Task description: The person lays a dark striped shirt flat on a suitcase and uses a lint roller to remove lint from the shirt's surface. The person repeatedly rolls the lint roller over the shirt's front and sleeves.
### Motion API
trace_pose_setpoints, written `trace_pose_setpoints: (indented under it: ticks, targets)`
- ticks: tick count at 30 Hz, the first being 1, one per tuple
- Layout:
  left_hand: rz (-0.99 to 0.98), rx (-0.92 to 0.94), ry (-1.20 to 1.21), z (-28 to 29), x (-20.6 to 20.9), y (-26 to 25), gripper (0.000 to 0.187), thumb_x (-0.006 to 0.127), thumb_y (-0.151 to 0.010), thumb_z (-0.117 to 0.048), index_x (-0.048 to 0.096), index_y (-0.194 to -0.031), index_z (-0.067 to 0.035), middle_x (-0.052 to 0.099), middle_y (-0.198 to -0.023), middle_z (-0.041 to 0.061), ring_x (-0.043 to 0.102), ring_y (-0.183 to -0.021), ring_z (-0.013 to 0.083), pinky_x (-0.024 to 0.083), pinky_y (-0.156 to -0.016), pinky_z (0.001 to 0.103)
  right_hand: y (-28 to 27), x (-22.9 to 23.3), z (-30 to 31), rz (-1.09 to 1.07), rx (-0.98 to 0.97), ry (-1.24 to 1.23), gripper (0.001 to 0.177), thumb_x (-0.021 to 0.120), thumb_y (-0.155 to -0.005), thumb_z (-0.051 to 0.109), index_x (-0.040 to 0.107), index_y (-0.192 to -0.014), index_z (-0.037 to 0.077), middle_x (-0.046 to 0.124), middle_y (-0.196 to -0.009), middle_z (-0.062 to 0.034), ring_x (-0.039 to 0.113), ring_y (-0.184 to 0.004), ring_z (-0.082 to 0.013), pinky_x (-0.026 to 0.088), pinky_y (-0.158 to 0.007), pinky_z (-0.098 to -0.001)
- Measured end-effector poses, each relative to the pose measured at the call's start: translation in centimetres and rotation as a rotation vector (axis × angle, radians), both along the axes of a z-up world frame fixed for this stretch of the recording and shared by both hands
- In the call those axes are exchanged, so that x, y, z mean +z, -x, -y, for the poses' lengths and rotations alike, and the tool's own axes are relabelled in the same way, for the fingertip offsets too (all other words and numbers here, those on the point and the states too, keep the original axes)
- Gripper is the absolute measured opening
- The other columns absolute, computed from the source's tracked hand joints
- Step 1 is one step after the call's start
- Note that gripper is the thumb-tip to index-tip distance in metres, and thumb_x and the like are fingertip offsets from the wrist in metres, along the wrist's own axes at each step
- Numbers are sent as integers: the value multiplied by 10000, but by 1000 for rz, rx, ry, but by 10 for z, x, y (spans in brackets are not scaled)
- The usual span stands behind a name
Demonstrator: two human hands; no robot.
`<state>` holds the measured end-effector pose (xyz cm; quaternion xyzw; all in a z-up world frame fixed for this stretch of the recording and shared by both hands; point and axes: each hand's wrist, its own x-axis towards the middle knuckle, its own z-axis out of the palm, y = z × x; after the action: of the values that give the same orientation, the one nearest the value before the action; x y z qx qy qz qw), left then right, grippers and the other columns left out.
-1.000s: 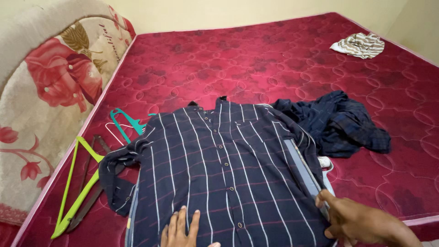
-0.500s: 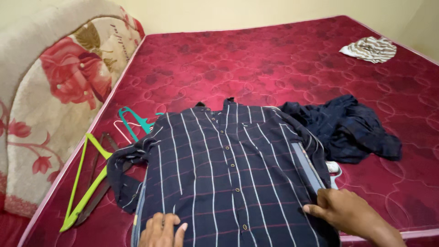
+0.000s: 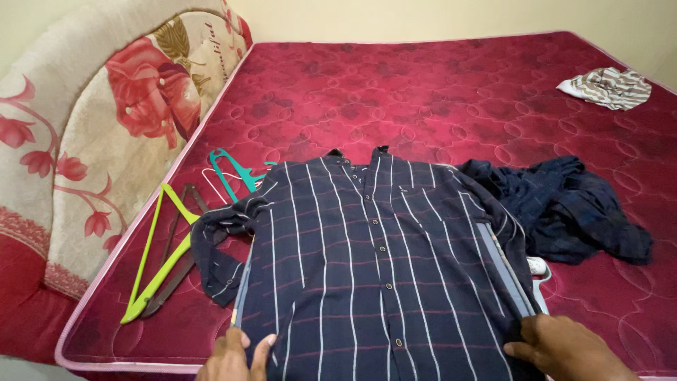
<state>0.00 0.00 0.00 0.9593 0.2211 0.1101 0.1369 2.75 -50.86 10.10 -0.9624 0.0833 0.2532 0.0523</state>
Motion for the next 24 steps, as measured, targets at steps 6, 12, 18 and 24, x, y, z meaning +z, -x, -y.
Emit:
trace_pose_setpoints:
  ticks: [6, 12, 18, 24]
  targets:
    - [-222, -99, 43, -7, 21, -8, 297, 638, -901, -443, 626, -996, -162, 741, -992, 125, 740, -933, 367, 545, -827, 570, -3, -40, 35, 154, 352, -114, 333, 705, -833, 393, 758, -1100, 201, 779, -1011, -62, 754, -992, -259, 578, -885, -378]
    - [-184, 22, 32, -35, 43, -4, 230, 593, -951, -394, 630, -997, -172, 767, -966, 141, 742, -958, 396, 525, -841, 593, 0, -14, 26, -59, 17, -71, 356, 732, -867, 441, 728, -967, 100, 792, -911, -86, 760, -937, -259, 564, -867, -397]
    - [164, -32, 33, -40, 8, 5, 401, 662, -831, -503, 611, -759, -112, 672, -716, 121, 682, -596, 301, 520, -592, 512, 13, -1, 17, -21, 71, -111, 395, 731, -856, 482, 746, -873, 87, 764, -868, -118, 764, -890, -273, 572, -840, -385]
    - [804, -344, -205, -42, -56, 10, 514, 707, -711, -579, 540, -600, -107, 555, -560, 98, 558, -441, 241, 449, -489, 464, 20, 2, 23, -145, 72, -21, 424, 822, -811, 517, 734, -854, 105, 763, -812, -69, 771, -847, -187, 563, -778, -349]
